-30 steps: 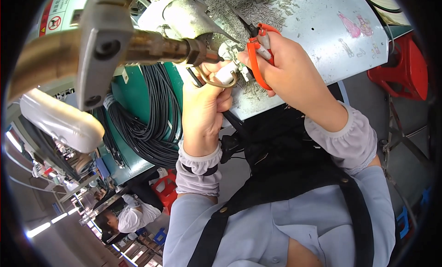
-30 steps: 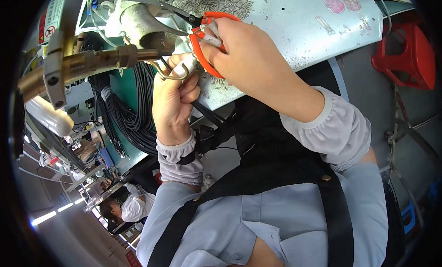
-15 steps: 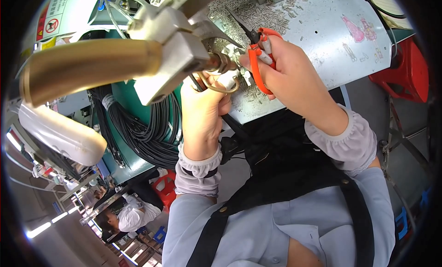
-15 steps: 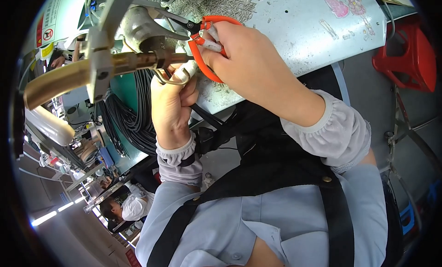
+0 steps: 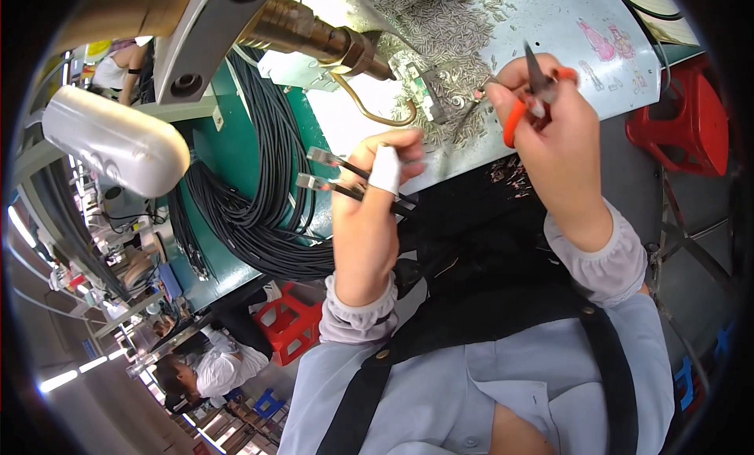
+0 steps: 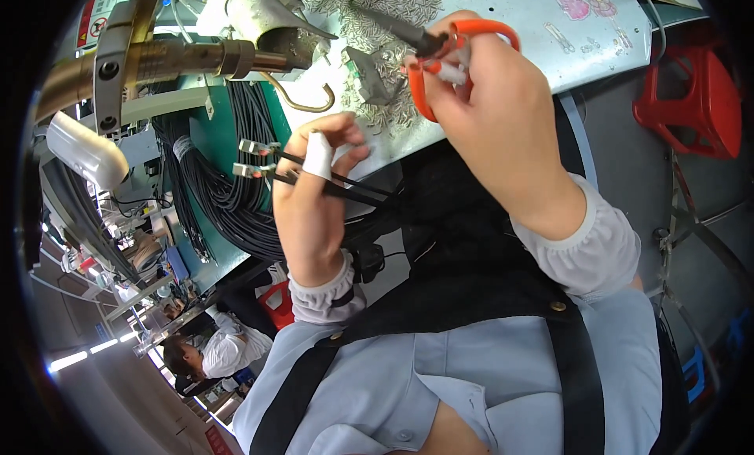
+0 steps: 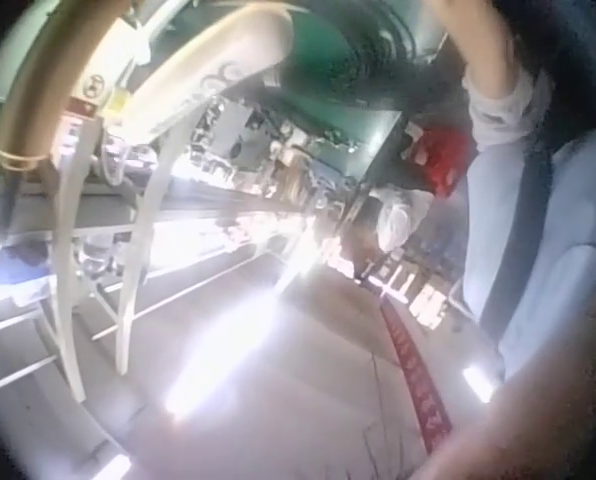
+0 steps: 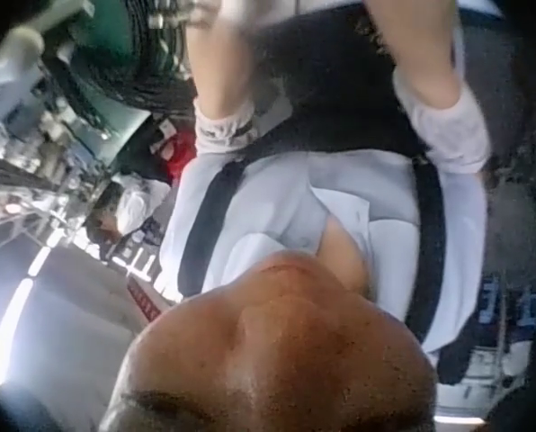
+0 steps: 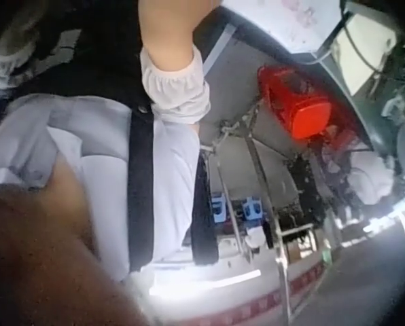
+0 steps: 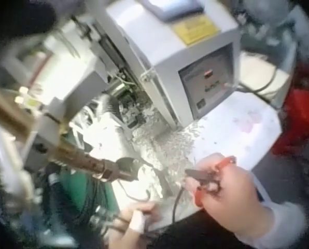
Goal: The person uses shears to trim the ends of wires on a bundle of cables, then sets it aside and picks up another bundle to repeat the process.
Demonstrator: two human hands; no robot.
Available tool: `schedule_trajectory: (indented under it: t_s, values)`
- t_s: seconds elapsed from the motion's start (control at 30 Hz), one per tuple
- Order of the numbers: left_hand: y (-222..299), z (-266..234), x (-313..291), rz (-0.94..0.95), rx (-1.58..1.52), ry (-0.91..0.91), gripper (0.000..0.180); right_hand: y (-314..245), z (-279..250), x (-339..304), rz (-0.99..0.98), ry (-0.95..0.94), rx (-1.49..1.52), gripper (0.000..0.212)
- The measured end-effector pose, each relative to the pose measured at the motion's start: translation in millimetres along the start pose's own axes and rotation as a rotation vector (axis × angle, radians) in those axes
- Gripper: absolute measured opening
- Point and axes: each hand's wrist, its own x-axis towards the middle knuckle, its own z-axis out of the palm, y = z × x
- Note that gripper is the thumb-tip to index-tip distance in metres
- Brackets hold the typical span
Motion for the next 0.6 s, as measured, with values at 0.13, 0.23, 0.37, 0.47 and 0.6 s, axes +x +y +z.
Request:
schedule_trajectory:
  t_s: [0.13,0.23,0.37,0.47,0.6]
  values:
    - [-8.2,6.8,-19.8,0.035,0.193,-0.18,0.015,-18.8,-1.0,-14.6,-0.252,-0.128,-0.161,0.011]
    - [-10.1,11.8,-27.6,-0.054,0.257,-0.266,0.016,-17.0,3.0,-14.5,-0.153,-0.25,-0.026,0.011]
    - [-13.2,0.8,-20.9,-0.144,-0.311,-0.358,0.021,-13.8,-0.2,-11.3,0.156,-0.311,0.173,0.011]
    - [-5.4,10.3,-26.5,-0.304,0.147,-0.343,0.024,-14.3,-4.2,-11.1,0.152,-0.498,0.104,0.013]
    - [-12.8,5.8,-20.9,-0.148,-0.091,-0.198,0.025,3.0,3.1,-12.0,0.068,-0.212,-0.06,0.017]
